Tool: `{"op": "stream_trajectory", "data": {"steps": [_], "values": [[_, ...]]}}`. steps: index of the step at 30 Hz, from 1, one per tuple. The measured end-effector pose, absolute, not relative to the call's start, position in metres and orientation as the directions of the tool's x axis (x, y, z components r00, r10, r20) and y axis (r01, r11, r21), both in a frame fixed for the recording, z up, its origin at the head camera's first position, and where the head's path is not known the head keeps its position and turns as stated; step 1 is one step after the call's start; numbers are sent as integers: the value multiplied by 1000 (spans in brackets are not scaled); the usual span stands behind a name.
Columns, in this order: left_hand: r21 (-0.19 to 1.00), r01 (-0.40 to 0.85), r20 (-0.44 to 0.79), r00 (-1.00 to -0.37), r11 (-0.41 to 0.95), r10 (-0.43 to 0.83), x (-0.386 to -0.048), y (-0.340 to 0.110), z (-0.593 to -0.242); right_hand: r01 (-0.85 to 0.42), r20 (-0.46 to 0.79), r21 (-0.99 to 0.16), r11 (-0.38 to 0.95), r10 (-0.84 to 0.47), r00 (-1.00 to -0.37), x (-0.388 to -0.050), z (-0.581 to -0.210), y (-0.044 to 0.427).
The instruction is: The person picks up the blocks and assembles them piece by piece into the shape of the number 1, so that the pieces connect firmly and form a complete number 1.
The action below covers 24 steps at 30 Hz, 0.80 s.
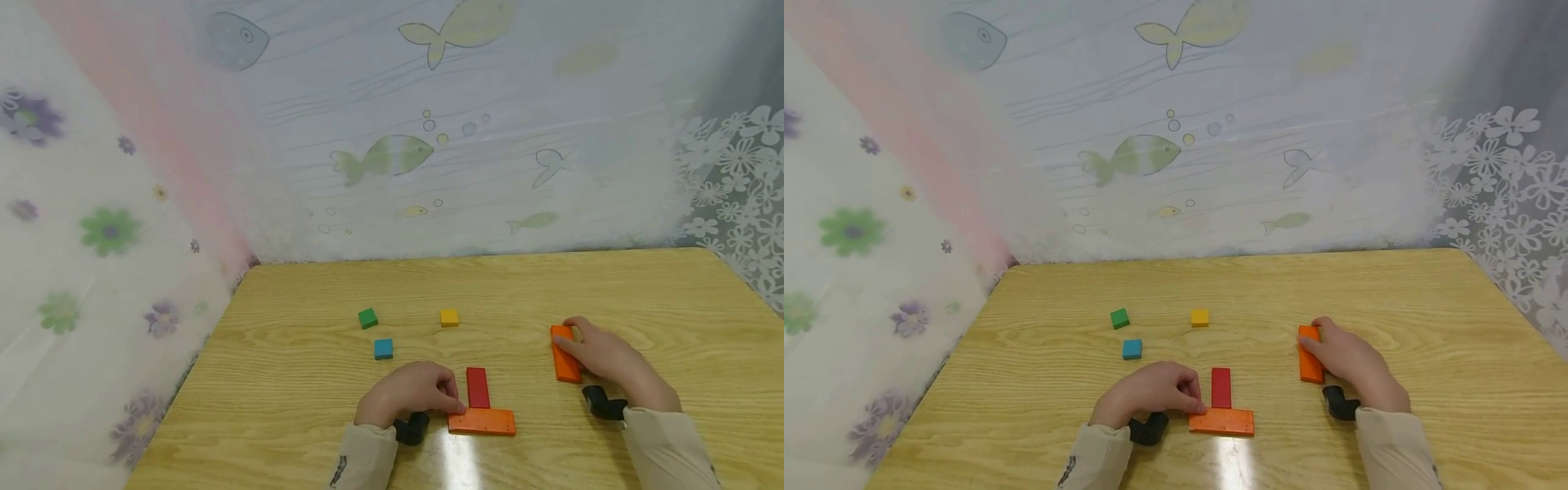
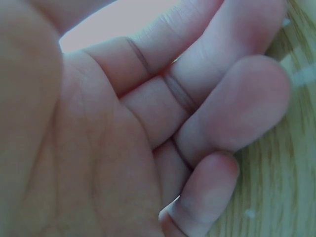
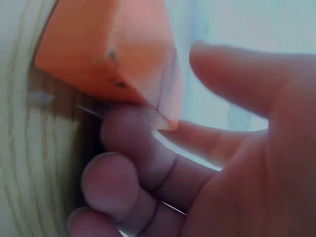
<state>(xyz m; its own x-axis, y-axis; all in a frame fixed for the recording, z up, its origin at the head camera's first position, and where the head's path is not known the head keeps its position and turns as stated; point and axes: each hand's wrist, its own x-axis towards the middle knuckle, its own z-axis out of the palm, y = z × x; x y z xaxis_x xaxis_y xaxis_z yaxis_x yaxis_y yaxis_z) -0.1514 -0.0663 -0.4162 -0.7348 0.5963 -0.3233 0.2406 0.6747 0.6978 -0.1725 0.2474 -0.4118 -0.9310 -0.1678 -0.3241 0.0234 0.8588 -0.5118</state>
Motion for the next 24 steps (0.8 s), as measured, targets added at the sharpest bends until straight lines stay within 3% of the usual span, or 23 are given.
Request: {"op": "stream_trajectory", "data": {"steps": [24], "values": [[698, 252, -320, -728, 671, 607, -153, -66, -417, 58, -349, -544, 837, -163, -923, -171, -411, 242]]}}
